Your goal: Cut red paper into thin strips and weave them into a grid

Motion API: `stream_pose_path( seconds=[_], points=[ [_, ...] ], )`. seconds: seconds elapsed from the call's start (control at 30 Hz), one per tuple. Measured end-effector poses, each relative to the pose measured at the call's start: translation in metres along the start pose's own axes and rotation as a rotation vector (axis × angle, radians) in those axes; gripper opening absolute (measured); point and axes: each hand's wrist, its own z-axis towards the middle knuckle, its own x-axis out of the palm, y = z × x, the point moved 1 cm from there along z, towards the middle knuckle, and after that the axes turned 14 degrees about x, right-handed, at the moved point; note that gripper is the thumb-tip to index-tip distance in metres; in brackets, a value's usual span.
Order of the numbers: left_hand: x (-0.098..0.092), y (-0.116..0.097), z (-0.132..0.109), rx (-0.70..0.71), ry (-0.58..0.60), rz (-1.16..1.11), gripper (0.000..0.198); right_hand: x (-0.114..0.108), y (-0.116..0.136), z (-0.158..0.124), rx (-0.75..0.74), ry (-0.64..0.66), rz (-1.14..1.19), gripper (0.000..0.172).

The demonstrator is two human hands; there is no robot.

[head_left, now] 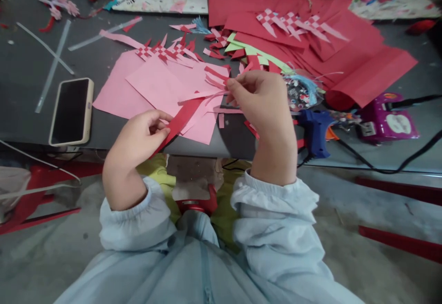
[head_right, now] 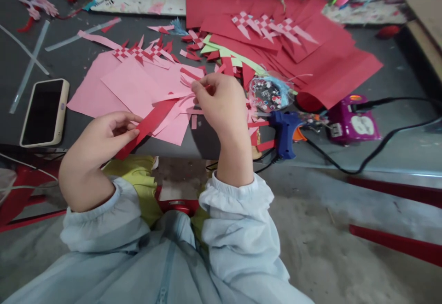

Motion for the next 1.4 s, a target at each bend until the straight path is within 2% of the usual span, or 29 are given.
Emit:
stream_pose_path(
  seconds=[0.1,0.2,0.3,0.37,0.57,0.67,0.83,0.97,1.03,1.17,1.23,1.37,1.4],
  points=[
    [-0.004,-0.001,-0.001,-0.007,0.047,0.132,0.024,0.003,0.006,-0.005,-0.037,0.155,-0.001,0.019],
    [-0.007,-0.005,-0.002,-0.045,0.11,0.225,0.032,0.007,0.011,-0.01,-0.003,0.364,-0.056,0.018],
    [-0.008,-0.008,-0.003,-0.049,0.101,0.232,0.034,0.012,0.015,-0.014,-0.028,0.444,-0.123,0.014],
    [-0.007,-0.008,-0.003,-0.045,0.086,0.196,0.034,0.016,0.018,-0.017,-0.133,0.443,-0.145,0.012],
    [-0.006,-0.006,-0.006,-0.013,0.008,0.082,0.031,0.037,0.021,-0.026,-0.579,0.346,-0.189,0.019],
    [-0.006,-0.006,-0.008,-0.013,-0.013,0.012,0.035,0.045,0.025,-0.032,-0.709,0.354,-0.174,0.015],
    [-0.007,-0.009,-0.012,-0.011,-0.033,-0.097,0.034,0.052,0.027,-0.041,-0.8,0.414,-0.195,0.012],
    [-0.006,-0.008,-0.019,-0.017,-0.095,-0.092,0.032,0.058,0.025,-0.044,-0.858,0.364,-0.243,0.014],
    [-0.006,-0.003,-0.024,0.018,-0.202,-0.021,0.031,0.062,0.023,-0.044,-0.866,0.3,-0.32,0.019],
    [-0.005,0.007,-0.043,0.067,-0.56,0.235,0.032,0.066,0.018,-0.042,-0.848,0.178,-0.493,0.023],
    [-0.003,0.009,-0.055,0.069,-0.649,0.309,0.035,0.067,0.016,-0.042,-0.847,0.157,-0.55,0.023],
    [0.004,0.004,-0.075,0.128,-0.63,0.451,0.034,0.066,0.014,-0.042,-0.828,0.181,-0.594,0.021],
    [0.007,0.003,-0.078,0.147,-0.573,0.464,0.034,0.065,0.014,-0.042,-0.817,0.191,-0.592,0.021]
  ],
)
